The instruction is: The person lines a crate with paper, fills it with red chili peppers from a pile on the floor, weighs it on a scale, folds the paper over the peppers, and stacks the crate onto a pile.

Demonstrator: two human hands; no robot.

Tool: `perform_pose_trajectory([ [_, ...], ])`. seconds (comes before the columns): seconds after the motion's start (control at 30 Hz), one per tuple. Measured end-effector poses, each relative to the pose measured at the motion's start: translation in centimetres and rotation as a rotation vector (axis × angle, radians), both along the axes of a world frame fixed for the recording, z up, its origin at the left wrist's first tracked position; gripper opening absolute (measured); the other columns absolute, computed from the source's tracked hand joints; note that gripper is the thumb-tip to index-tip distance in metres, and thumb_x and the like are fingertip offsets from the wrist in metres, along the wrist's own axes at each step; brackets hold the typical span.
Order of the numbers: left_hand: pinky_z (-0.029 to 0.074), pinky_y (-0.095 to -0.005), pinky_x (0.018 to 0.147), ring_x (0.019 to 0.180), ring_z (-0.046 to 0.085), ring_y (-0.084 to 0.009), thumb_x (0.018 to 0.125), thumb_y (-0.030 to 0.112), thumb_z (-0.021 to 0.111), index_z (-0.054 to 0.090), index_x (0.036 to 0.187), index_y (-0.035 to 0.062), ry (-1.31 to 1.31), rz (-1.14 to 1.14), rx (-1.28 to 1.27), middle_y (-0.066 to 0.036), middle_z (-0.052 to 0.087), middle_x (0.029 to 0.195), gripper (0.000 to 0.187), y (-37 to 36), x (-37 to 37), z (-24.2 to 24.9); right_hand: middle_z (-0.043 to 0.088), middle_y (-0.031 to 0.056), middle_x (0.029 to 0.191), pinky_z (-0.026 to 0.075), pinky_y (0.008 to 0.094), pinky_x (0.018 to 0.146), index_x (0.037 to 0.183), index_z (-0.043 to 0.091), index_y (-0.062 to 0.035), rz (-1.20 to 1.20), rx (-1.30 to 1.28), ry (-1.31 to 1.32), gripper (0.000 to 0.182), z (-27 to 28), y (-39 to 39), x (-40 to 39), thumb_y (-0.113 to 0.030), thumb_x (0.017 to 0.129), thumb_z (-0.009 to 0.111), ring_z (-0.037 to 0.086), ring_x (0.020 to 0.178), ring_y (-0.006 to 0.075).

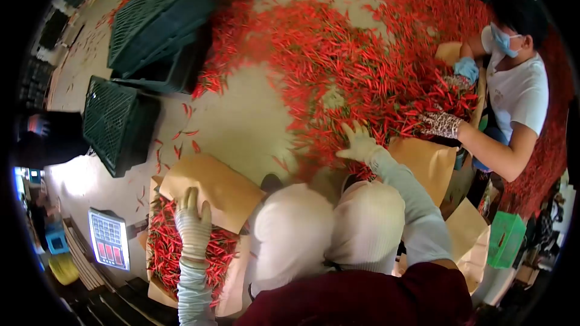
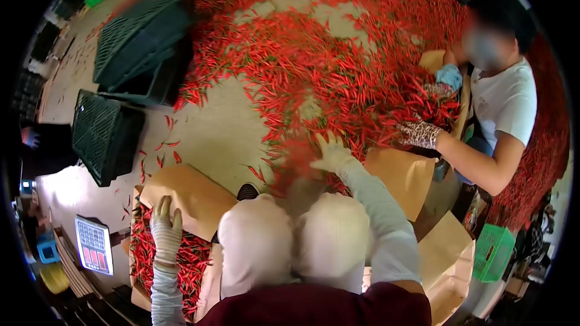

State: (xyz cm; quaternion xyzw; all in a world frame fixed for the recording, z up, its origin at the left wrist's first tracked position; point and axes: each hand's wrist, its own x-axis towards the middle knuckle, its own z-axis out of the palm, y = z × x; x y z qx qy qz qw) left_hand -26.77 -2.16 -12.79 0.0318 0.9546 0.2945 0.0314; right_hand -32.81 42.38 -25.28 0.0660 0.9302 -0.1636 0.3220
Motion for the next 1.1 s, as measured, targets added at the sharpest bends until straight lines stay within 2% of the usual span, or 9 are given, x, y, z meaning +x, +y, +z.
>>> perform_pose_trajectory([
  [0.13, 0.05, -0.029, 0.081, 0.093, 0.062, -0.0201, 0.091, 0.012, 0.055, 0.053, 0.126, -0.0048, -0.654, -0.155, 0.405, -0.012, 0.065, 0.11, 0.039, 12.8, -7.7, -3.5, 0.01, 0.0219, 0.156, 0.028, 0.0588, 0.108, 0.152, 0.015, -0.024, -0.115, 0.127, -0.149, 0.111, -2.2, 1.6, -1.5, -0.053, 0.066, 0.078, 0.013, 0.142, 0.0443],
  [0.2, 0.051, -0.0284, 0.078, 0.095, 0.06, -0.0217, 0.091, 0.015, 0.056, 0.049, 0.131, -0.0017, -1.049, -0.185, 0.633, -0.012, 0.063, 0.109, 0.045, 16.4, -10.2, -9.4, 0.014, 0.0217, 0.155, 0.032, 0.0575, 0.106, 0.151, 0.019, -0.0212, -0.491, 0.078, 0.225, 0.107, -5.5, 3.7, 0.1, -0.05, 0.067, 0.079, 0.019, 0.14, 0.0448],
  [0.27, 0.052, -0.0295, 0.071, 0.096, 0.057, -0.0223, 0.09, 0.02, 0.059, 0.042, 0.138, 0.0051, -0.849, -0.644, 0.592, -0.013, 0.058, 0.114, 0.053, 19.1, -11.4, -23.5, 0.017, 0.023, 0.154, 0.034, 0.0551, 0.105, 0.149, 0.024, -0.0169, -0.597, 0.095, 0.242, 0.101, -6.6, 5.8, 1.0, -0.048, 0.069, 0.077, 0.025, 0.138, 0.044],
  [0.33, 0.053, -0.0308, 0.067, 0.095, 0.056, -0.0223, 0.089, 0.024, 0.06, 0.039, 0.14, 0.009, -0.481, -0.991, 0.448, -0.012, 0.054, 0.118, 0.057, 22.5, -11.6, -26.6, 0.019, 0.024, 0.152, 0.034, 0.0521, 0.106, 0.148, 0.026, -0.014, -0.649, 0.175, 0.342, 0.097, -8.8, 7.9, 2.8, -0.049, 0.072, 0.075, 0.025, 0.138, 0.0431],
  [0.4, 0.054, -0.0366, 0.063, 0.093, 0.055, -0.023, 0.087, 0.029, 0.062, 0.035, 0.141, 0.014, -1.369, -0.148, 0.568, -0.015, 0.048, 0.127, 0.062, 28.3, -12.0, -22.5, 0.023, 0.0259, 0.15, 0.034, 0.0494, 0.107, 0.147, 0.028, -0.0128, -0.623, 0.195, 0.346, 0.094, -10.7, 9.7, 3.4, -0.051, 0.074, 0.072, 0.029, 0.136, 0.0432],
  [0.43, 0.054, -0.0412, 0.061, 0.094, 0.056, -0.0248, 0.087, 0.029, 0.062, 0.035, 0.14, 0.0149, -1.4, -0.073, 0.56, -0.014, 0.049, 0.124, 0.062, 29.1, -11.4, -22.7, 0.024, 0.0263, 0.149, 0.034, 0.0483, 0.107, 0.146, 0.029, -0.0116, -0.755, 0.116, 0.305, 0.092, -11.5, 10.5, 3.8, -0.052, 0.075, 0.071, 0.029, 0.135, 0.043],
  [0.93, 0.048, -0.0408, 0.083, 0.105, 0.058, -0.0236, 0.084, 0.01, 0.069, 0.026, 0.143, 0.0218, -1.625, 0.251, 1.183, -0.006, 0.056, 0.121, 0.074, 34.1, -3.3, -24.6, 0.04, 0.0164, 0.143, 0.035, 0.0379, 0.106, 0.143, 0.033, -0.0011, -1.097, -0.721, 0.227, 0.081, -8.4, 5.8, 9.4, -0.038, 0.081, 0.071, 0.045, 0.125, 0.0309],
  [0.97, 0.049, -0.0398, 0.083, 0.103, 0.059, -0.0226, 0.085, 0.011, 0.069, 0.027, 0.142, 0.021, -1.57, 0.263, 1.229, -0.006, 0.057, 0.118, 0.072, 34.1, -3.6, -23.2, 0.039, 0.0168, 0.143, 0.035, 0.0374, 0.105, 0.144, 0.031, -0.0001, -1.295, -1.018, 0.244, 0.081, -6.4, 4.9, 8.7, -0.036, 0.083, 0.07, 0.045, 0.125, 0.0298],
  [1.1, 0.05, -0.0358, 0.081, 0.098, 0.061, -0.0186, 0.087, 0.016, 0.07, 0.031, 0.138, 0.0175, -1.352, 0.293, 1.486, -0.004, 0.062, 0.104, 0.065, 34.4, -6.2, -14.1, 0.035, 0.0185, 0.144, 0.034, 0.0363, 0.106, 0.146, 0.027, -0.0004, -1.147, -0.936, 0.257, 0.081, -2.0, 4.9, 6.1, -0.037, 0.086, 0.066, 0.038, 0.13, 0.0279],
])
